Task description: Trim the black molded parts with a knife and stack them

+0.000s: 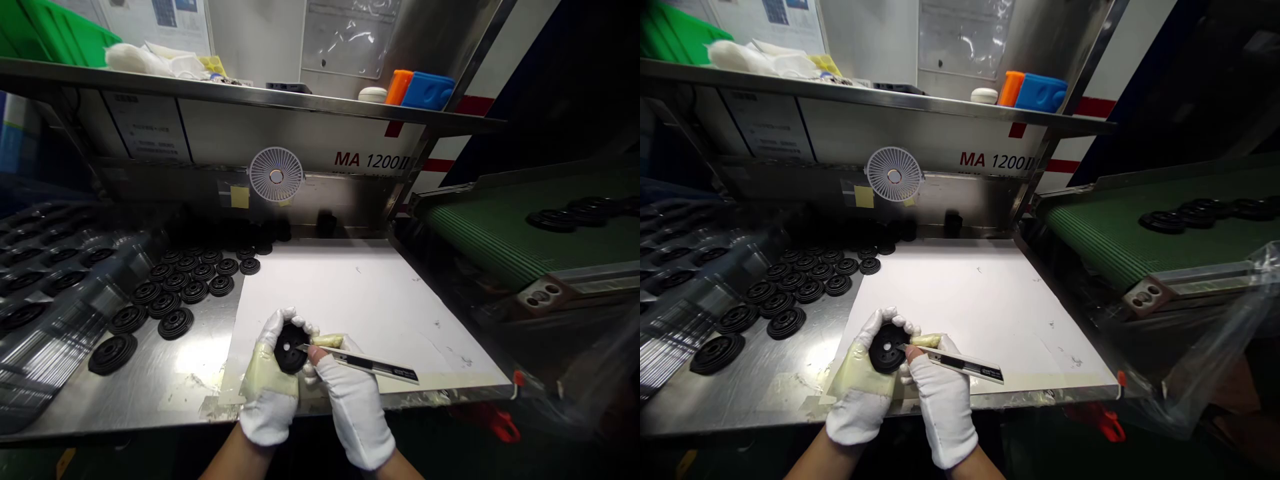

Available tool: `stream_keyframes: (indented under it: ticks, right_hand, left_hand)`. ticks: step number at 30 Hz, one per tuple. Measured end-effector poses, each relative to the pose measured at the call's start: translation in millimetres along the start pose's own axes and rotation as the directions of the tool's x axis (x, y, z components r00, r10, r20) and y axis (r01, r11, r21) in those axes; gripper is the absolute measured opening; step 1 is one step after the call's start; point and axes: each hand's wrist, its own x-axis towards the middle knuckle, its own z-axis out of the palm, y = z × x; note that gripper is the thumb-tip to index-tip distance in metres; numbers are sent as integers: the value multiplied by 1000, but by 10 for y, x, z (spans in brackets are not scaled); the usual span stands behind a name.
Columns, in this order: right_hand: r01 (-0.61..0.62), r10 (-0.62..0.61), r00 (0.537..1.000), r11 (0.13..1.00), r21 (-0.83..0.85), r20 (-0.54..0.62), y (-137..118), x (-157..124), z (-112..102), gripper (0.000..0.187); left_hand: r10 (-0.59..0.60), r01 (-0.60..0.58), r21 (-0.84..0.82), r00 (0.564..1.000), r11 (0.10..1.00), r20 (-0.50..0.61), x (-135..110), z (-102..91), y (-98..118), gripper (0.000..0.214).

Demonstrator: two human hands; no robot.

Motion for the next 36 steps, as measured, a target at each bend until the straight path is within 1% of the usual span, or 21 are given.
stream_keyframes:
  ticks: [2,7,9,11,13,15,18,20,22,24,27,29,31,33,36]
  right_hand:
    - [-13,12,1000,1000,26,24,12,6,-5,24]
    - [-5,3,999,999,52,33,43,0,-25,22]
    - [-34,32,999,998,56,28,53,-6,-26,23]
    - [-71,70,997,995,67,25,56,-9,-20,23]
    - [-105,104,994,991,83,17,49,-6,-12,22]
    - [-129,128,992,987,94,19,38,1,-3,20]
    - [-187,183,982,977,102,44,24,8,9,16]
    - [-206,201,978,970,130,53,18,3,19,16]
    - [-189,185,982,967,170,37,15,-10,30,17]
    - [-139,139,990,973,185,11,14,-26,37,16]
    - [-60,60,998,986,153,2,10,-37,38,16]
    - [-36,36,999,992,120,3,-3,-39,40,18]
    - [-50,50,999,993,104,-2,-25,-41,45,20]
    - [-84,84,996,991,105,0,-44,-44,47,20]
    - [-135,132,991,984,117,28,-38,-34,30,24]
  left_hand:
    - [36,-36,46,999,998,-12,-23,7,4,18]
    - [186,-195,155,980,968,71,-84,17,-37,21]
    - [209,-214,178,977,960,49,-96,25,-54,25]
    - [212,-212,184,977,960,18,-102,40,-57,31]
    - [202,-199,169,979,965,-1,-106,57,-43,32]
    - [161,-155,127,986,980,-34,-106,65,-19,28]
    - [51,-46,58,995,997,-84,-107,53,8,22]
    - [61,-54,78,995,995,-83,-114,39,8,26]
    - [111,-104,126,992,987,-56,-122,33,1,33]
    - [133,-127,157,991,980,-30,-120,39,-1,36]
    - [98,-91,133,994,987,-47,-89,57,15,29]
    - [82,-74,113,994,991,-67,-63,58,25,26]
    - [78,-70,112,995,991,-65,-43,41,28,25]
    - [68,-63,119,997,991,-37,-33,15,24,25]
    - [45,-45,117,999,992,-4,-26,-9,22,22]
